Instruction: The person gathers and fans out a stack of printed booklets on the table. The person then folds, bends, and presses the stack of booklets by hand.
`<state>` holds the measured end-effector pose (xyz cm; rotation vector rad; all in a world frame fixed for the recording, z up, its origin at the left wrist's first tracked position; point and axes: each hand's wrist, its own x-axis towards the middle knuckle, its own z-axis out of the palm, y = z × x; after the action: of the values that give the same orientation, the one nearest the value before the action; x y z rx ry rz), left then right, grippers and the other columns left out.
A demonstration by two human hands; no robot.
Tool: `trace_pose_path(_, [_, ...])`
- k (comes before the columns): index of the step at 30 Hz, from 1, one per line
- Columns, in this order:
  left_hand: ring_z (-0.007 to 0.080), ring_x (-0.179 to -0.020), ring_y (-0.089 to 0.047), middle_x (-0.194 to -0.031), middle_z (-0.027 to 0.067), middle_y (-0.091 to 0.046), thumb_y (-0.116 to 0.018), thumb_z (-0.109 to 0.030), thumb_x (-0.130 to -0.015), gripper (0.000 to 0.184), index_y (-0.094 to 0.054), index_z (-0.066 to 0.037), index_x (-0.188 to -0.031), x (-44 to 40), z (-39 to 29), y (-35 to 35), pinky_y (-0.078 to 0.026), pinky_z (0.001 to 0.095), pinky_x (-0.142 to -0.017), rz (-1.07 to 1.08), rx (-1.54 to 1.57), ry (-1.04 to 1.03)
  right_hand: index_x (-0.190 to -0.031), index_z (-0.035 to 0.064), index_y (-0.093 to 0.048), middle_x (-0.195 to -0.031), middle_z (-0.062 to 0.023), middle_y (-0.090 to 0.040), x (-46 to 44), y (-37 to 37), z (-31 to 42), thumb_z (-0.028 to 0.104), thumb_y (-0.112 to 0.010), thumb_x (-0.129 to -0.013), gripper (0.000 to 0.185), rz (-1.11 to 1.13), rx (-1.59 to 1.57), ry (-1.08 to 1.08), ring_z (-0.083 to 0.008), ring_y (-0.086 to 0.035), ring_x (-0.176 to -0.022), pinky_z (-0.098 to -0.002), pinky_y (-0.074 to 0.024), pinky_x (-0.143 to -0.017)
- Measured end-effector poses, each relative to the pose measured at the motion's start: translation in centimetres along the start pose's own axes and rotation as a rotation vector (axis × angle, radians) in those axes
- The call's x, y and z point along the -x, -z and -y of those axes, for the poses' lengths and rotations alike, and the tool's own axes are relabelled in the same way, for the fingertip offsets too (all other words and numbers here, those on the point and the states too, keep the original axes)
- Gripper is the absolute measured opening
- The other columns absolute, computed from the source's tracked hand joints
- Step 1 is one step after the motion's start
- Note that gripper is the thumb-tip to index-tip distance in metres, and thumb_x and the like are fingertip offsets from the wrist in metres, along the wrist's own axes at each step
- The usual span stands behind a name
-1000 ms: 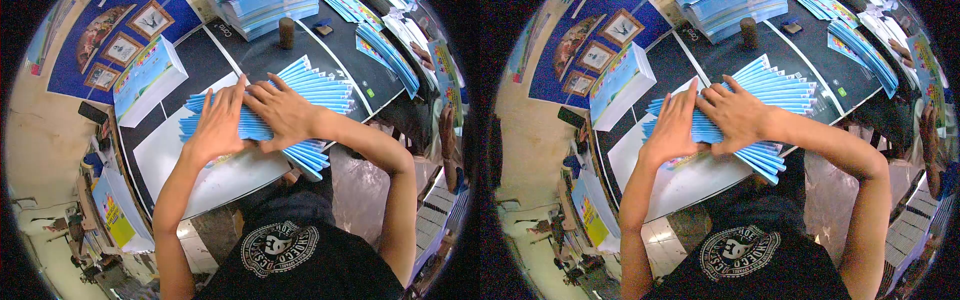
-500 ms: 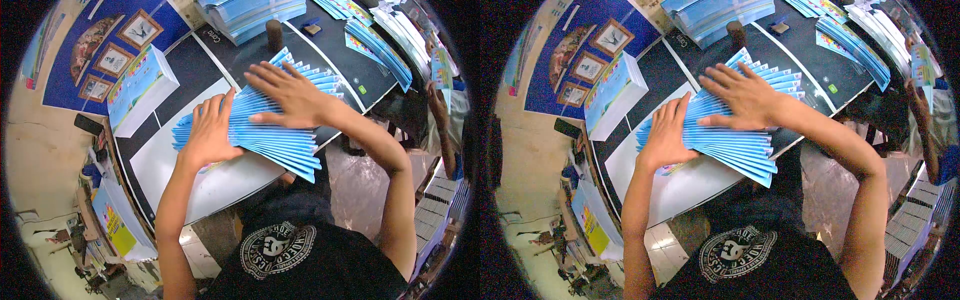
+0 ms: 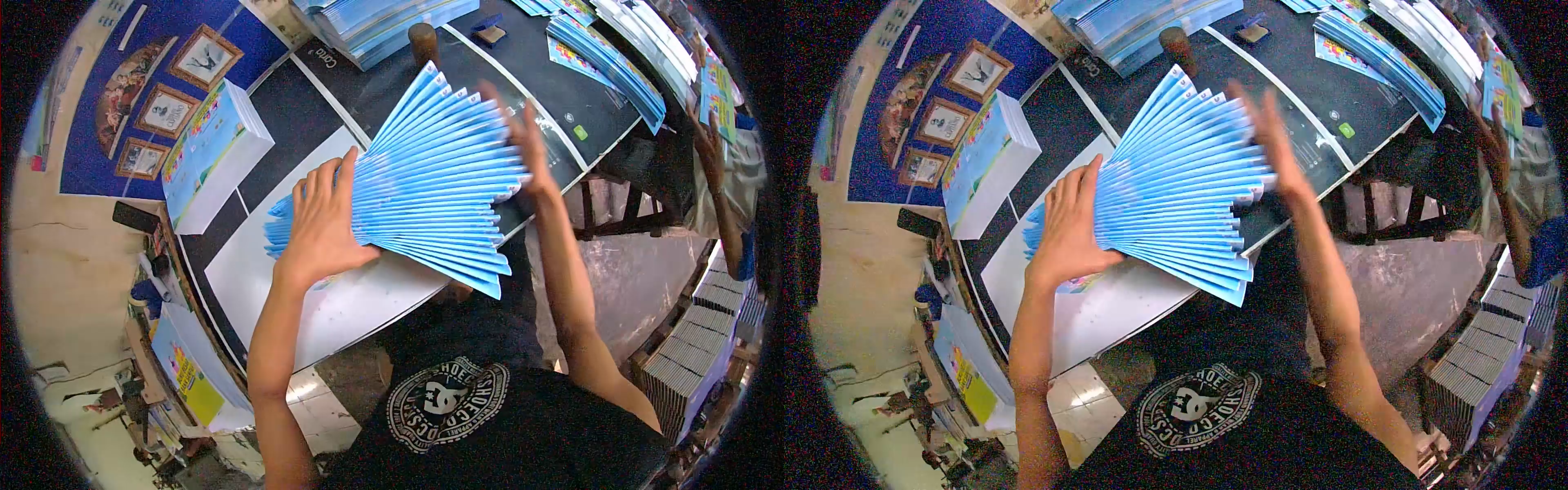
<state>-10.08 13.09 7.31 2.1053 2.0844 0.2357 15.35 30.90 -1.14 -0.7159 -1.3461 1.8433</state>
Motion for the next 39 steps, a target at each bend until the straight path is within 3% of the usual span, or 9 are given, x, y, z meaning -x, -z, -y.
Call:
trace_pose_path(4, [0.0409, -0.133, -0.043, -0.141, 0.0214, -0.044, -0.09, -0.041, -0.053, 0.127, -0.027, -0.002, -0.156, 0.5, -0.5, 0.3, -0.029, 0.054, -0.114, -0.005, -0.03, 0.032, -0.163, 0.0064, -0.019, -0.169, -0.0139, -0.021, -0.9, -3.6, -1.2, 0.077, -0.019, -0.099, 0.095, 0.146, -0.124, -0.041, -0.0312, -0.021, -0.155, -0.0445, -0.0147, -0.126])
trace_pose_path(14, [0.0421, -0.132, -0.043, -0.14, 0.0207, -0.044, -0.089, -0.04, -0.053, 0.125, -0.028, -0.003, -0.155, 0.2, -0.5, 0.4, -0.026, 0.0568, -0.116, -0.015, -0.052, 0.034, -0.163, 0.0023, -0.013, -0.171, -0.0162, -0.01, 8.4, 0.2, -1.2, 0.082, -0.013, -0.094, 0.105, -0.225, 0.123, 0.212, -0.0266, -0.004, -0.159, -0.0428, 0.0029, -0.126])
trace_pose_path(16, [0.0421, -0.132, -0.043, -0.141, 0.0207, -0.044, -0.09, -0.04, -0.053, 0.124, -0.028, -0.003, -0.155, 0.2, -0.4, 0.4, -0.026, 0.0564, -0.117, -0.021, -0.047, 0.033, -0.163, 0.0025, -0.007, -0.171, -0.0193, -0.005, 11.6, -1.6, -1.5, 0.086, -0.036, -0.088, 0.116, -0.288, 0.141, 0.332, -0.0321, -0.003, -0.158, -0.0466, 0.0019, -0.126])
trace_pose_path(18, [0.0419, -0.131, -0.044, -0.14, 0.0209, -0.044, -0.09, -0.04, -0.054, 0.123, -0.029, -0.003, -0.155, 0.2, -0.3, 0.3, -0.026, 0.0561, -0.117, -0.031, -0.037, 0.026, -0.163, 0.0025, 0.002, -0.169, -0.0236, 0.001, 14.7, -2.9, -2.0, 0.083, -0.065, -0.076, 0.135, -0.013, 0.601, 0.552, -0.0376, -0.001, -0.157, -0.0502, -0.0021, -0.126])
trace_pose_path(19, [0.0419, -0.131, -0.044, -0.14, 0.0211, -0.044, -0.09, -0.04, -0.054, 0.122, -0.03, -0.003, -0.154, 0.2, -0.2, 0.3, -0.027, 0.0557, -0.116, -0.029, -0.039, 0.021, -0.162, 0.003, 0.008, -0.168, -0.027, 0.003, 16.1, -4.2, -1.8, 0.063, -0.089, -0.066, 0.149, 0.092, 0.714, 0.488, -0.0414, -0.002, -0.156, -0.0523, -0.0083, -0.125])
trace_pose_path(23, [0.0416, -0.129, -0.045, -0.139, 0.0214, -0.045, -0.089, -0.041, -0.057, 0.118, -0.032, -0.001, -0.152, 0.2, 0.1, 0.5, -0.03, 0.0541, -0.114, -0.002, -0.006, -0.029, -0.161, 0.0033, 0.011, -0.168, -0.0276, 0.0, 12.8, -3.4, -2.7, 0.031, -0.095, -0.066, 0.145, -0.264, 0.694, 0.302, -0.0386, -0.01, -0.156, -0.0521, -0.0137, -0.125])
trace_pose_path(25, [0.0412, -0.129, -0.045, -0.138, 0.0215, -0.046, -0.09, -0.041, -0.058, 0.117, -0.032, -0.001, -0.151, 0.8, 0.1, 0.6, -0.031, 0.0532, -0.113, 0.0, 0.005, -0.033, -0.16, -0.0048, 0.003, -0.166, -0.0318, -0.011, 9.3, -1.1, -2.1, 0.026, -0.095, -0.062, 0.141, -0.238, 0.762, 0.249, -0.0351, -0.016, -0.155, -0.0424, -0.0176, -0.126])
trace_pose_path(31, [0.0404, -0.13, -0.045, -0.137, 0.0213, -0.046, -0.09, -0.04, -0.058, 0.116, -0.033, 0.0, -0.151, 0.6, 0.0, 0.0, -0.032, 0.0521, -0.112, -0.032, 0.004, 0.0, -0.163, 0.0025, 0.002, -0.17, -0.0234, -0.003, 7.9, -4.5, -2.5, 0.015, -0.091, -0.066, 0.134, 0.237, 0.493, 0.182, -0.0314, -0.008, -0.157, -0.0429, -0.0143, -0.126])
trace_pose_path(39, [0.0408, -0.131, -0.046, -0.137, 0.0218, -0.047, -0.09, -0.034, -0.056, 0.117, -0.032, -0.001, -0.152, 1.1, 0.0, 0.1, -0.034, 0.051, -0.112, -0.023, 0.007, 0.005, -0.162, -0.0016, -0.004, -0.168, -0.0279, -0.005, 6.4, -3.0, 4.6, 0.055, -0.085, -0.072, 0.134, 0.292, 0.707, 0.439, -0.0389, -0.004, -0.157, -0.0474, -0.0085, -0.126])
